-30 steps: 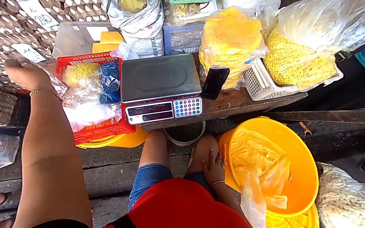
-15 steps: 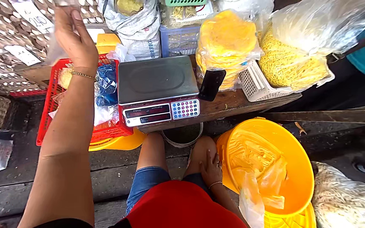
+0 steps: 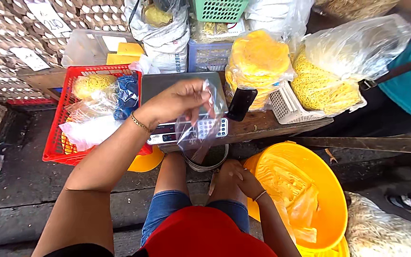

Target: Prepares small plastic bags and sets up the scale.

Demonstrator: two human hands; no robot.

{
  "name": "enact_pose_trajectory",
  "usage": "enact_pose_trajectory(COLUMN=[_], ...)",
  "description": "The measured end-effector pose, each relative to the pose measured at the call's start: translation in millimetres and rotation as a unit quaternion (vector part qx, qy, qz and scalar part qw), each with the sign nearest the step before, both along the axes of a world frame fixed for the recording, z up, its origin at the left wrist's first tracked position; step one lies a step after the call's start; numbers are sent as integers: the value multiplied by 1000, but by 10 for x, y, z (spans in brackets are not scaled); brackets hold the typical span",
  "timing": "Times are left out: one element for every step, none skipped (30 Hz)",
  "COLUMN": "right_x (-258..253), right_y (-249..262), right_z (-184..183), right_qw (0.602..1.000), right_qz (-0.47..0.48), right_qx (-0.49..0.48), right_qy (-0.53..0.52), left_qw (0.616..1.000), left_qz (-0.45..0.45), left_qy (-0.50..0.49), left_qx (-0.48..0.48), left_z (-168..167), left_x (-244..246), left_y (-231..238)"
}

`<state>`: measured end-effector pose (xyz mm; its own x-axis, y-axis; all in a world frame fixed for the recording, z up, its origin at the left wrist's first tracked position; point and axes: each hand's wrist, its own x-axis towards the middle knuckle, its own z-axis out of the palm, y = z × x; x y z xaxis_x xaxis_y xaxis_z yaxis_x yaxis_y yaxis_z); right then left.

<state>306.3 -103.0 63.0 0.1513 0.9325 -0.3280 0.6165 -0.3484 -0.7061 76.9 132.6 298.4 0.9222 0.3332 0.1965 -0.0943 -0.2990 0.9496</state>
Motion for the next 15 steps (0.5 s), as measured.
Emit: enact_pose_trajectory(right_x=[-26,-55,-78,-98,-117,-139,-163,-190,-223,-261,-297,-324,-340,-348,-349], right_y=[89,196,321,463,619,788,965,1146,1329,1508,1685,1863,2035,2199,2352], right_z=[68,128,194,276,367,437,501,563,628,712,789,835,859,875,877], right_qw=[998,994,988,983,979,972,965,958,952,949,946,940,934,933,934], right_qz=[-8,-12,-11,-4,4,12,23,38,52,67,78,86,86,84,82], right_qx=[58,109,153,183,205,233,254,270,278,270,254,249,244,231,213], right_qy=[18,28,29,20,-1,-30,-59,-87,-118,-150,-185,-219,-246,-263,-276], left_qw=[998,992,985,977,970,964,958,950,938,925,914,908,906,908,913], left_qz=[-57,-107,-146,-166,-171,-159,-133,-94,-64,-38,-21,-4,21,54,89], left_qy=[31,63,94,133,171,208,242,277,313,344,369,383,386,373,354], left_qx=[6,4,-6,-15,-32,-56,-81,-108,-134,-155,-167,-171,-174,-183,-183], left_z=[-69,-191,-383,-631,-912,-1216,-1548,-1879,-2191,-2469,-2695,-2864,-2968,-3022,-3045], left_x=[-54,-103,-150,-198,-247,-306,-385,-483,-593,-710,-822,-921,-997,-1053,-1084], left_y=[-108,-205,-279,-324,-358,-389,-420,-470,-540,-621,-707,-791,-863,-922,-967])
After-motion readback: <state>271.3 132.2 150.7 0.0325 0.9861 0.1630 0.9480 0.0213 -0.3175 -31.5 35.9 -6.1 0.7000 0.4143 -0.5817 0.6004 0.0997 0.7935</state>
